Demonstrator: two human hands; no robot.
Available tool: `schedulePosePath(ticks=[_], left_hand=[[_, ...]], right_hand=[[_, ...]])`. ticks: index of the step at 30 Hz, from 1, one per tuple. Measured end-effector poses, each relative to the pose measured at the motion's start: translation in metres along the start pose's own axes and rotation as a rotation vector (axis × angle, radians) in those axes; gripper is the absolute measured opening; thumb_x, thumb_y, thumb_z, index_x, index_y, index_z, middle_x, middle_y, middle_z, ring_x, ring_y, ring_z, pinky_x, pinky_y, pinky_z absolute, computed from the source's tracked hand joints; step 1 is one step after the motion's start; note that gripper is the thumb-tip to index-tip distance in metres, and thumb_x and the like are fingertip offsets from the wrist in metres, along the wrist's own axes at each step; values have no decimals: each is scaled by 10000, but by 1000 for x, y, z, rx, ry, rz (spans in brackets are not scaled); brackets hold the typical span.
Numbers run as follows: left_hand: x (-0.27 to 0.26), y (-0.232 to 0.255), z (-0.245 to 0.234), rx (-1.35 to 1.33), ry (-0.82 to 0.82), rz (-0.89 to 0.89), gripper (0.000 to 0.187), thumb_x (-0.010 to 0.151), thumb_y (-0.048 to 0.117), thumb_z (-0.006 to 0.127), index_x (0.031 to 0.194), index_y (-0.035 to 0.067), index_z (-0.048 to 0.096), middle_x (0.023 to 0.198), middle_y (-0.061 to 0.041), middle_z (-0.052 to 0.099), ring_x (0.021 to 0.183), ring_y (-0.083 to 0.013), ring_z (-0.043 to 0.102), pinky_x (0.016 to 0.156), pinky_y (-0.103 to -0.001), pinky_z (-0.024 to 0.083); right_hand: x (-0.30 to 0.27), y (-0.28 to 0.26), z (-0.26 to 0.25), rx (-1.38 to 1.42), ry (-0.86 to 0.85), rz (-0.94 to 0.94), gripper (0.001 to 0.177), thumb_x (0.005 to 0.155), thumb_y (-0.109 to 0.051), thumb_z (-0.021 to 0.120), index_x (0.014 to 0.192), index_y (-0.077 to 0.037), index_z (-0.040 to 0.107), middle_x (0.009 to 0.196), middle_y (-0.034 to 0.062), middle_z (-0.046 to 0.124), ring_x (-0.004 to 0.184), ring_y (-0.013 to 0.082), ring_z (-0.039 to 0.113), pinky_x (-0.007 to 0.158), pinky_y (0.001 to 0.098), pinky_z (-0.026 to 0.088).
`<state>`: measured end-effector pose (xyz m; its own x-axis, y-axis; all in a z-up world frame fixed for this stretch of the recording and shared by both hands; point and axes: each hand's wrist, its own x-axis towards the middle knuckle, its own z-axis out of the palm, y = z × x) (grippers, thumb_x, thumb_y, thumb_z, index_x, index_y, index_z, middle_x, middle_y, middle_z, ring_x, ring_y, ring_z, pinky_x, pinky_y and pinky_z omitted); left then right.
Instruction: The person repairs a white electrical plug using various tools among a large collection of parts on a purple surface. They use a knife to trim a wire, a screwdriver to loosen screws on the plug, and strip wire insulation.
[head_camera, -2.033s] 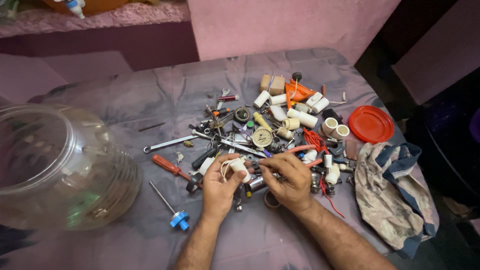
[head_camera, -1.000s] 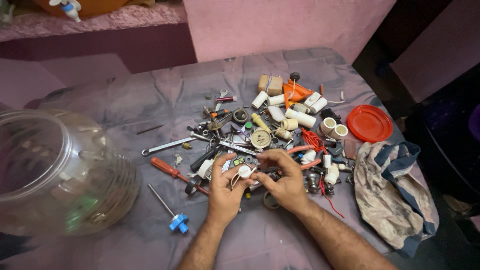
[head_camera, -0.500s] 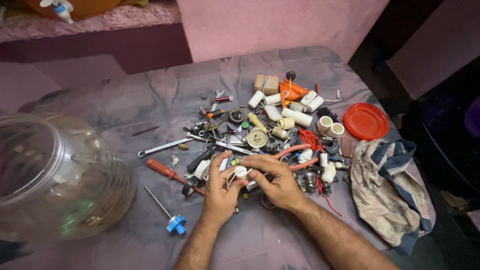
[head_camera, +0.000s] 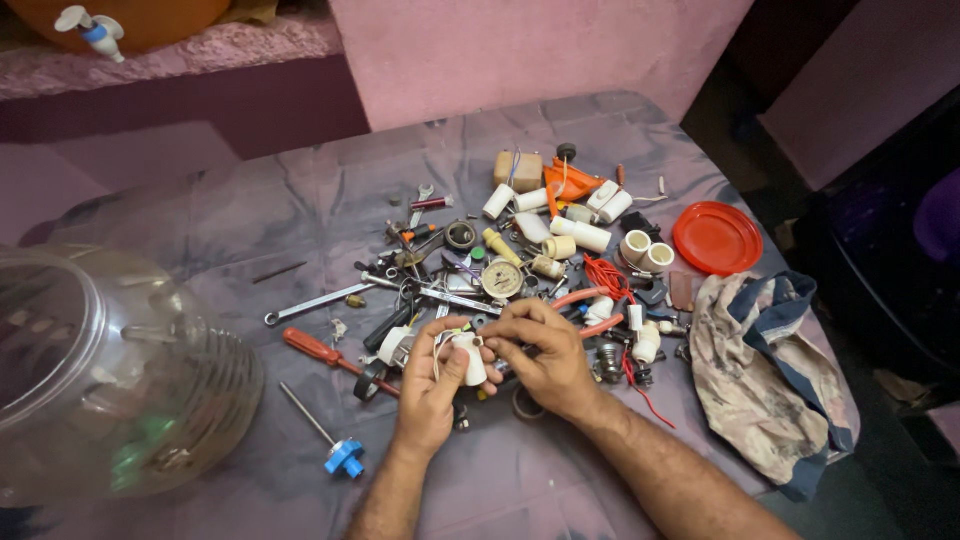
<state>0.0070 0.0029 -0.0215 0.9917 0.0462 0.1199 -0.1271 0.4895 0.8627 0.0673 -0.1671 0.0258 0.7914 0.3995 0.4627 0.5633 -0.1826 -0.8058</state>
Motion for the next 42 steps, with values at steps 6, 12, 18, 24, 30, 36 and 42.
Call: schedulePosePath(ticks=[6, 12, 18, 24, 30, 36, 42], left_hand=[[0, 0, 1, -31, -57, -42, 350, 1060, 199, 540, 1351, 22, 459, 985, -150, 687, 782, -214, 717, 667, -327, 597], [1, 2, 2, -17, -49, -48, 326, 1045, 173, 541, 1326, 23, 473, 983, -142, 701, 783, -197, 722, 666, -312, 602], [1, -4, 0, 35, 12, -11, 308, 1023, 100, 611, 1299, 2, 517, 965, -95, 693, 759, -145, 673, 633, -292, 580], [4, -8, -1, 28, 110, 18, 302, 1003, 112, 619, 1273, 35, 509, 944, -109, 699, 752, -166, 706, 624, -288, 586], [6, -8, -4, 22, 103, 67, 261, 1023, 113, 602, 1253, 28, 513, 967, -127, 694, 784, -182, 725, 641, -303, 604], [8, -18, -8, -20, 135, 44, 233, 985, 41, 568, 1199, 60, 478, 902, -129, 690, 691, -182, 713, 575, -299, 589], [12, -21, -1, 316, 261, 91, 277, 945, 64, 689, 1180, 34, 545, 871, -88, 646, 663, -121, 619, 552, -282, 517]], right_hand=[[-3, 3, -1, -7, 13, -122, 134, 879, 22, 751, 1001, -30, 725, 982, 60, 740, 905, 188, 732, 794, 303, 581], [-7, 5, 4, 224, 12, 133, 153, 941, -12, 698, 1089, -37, 667, 989, 62, 750, 882, 164, 745, 788, 286, 605], [-6, 1, 0, 47, -22, -187, 167, 903, -5, 757, 1063, -34, 722, 1079, 95, 706, 966, 167, 706, 798, 279, 580], [-20, 19, 4, 255, 133, -219, 109, 999, 12, 630, 1078, -18, 699, 1109, 99, 619, 999, 164, 638, 862, 289, 539], [-19, 37, 11, 586, 367, -25, 104, 1072, -104, 561, 1154, -44, 537, 1074, 84, 655, 977, 143, 666, 859, 293, 580], [-18, 30, 12, 312, 319, -104, 179, 1018, -1, 667, 1162, -5, 560, 1064, 111, 705, 966, 179, 698, 877, 304, 575], [2, -35, 39, 435, 142, -218, 309, 923, 106, 688, 1154, -9, 517, 1085, 137, 716, 1044, 195, 733, 922, 336, 626]])
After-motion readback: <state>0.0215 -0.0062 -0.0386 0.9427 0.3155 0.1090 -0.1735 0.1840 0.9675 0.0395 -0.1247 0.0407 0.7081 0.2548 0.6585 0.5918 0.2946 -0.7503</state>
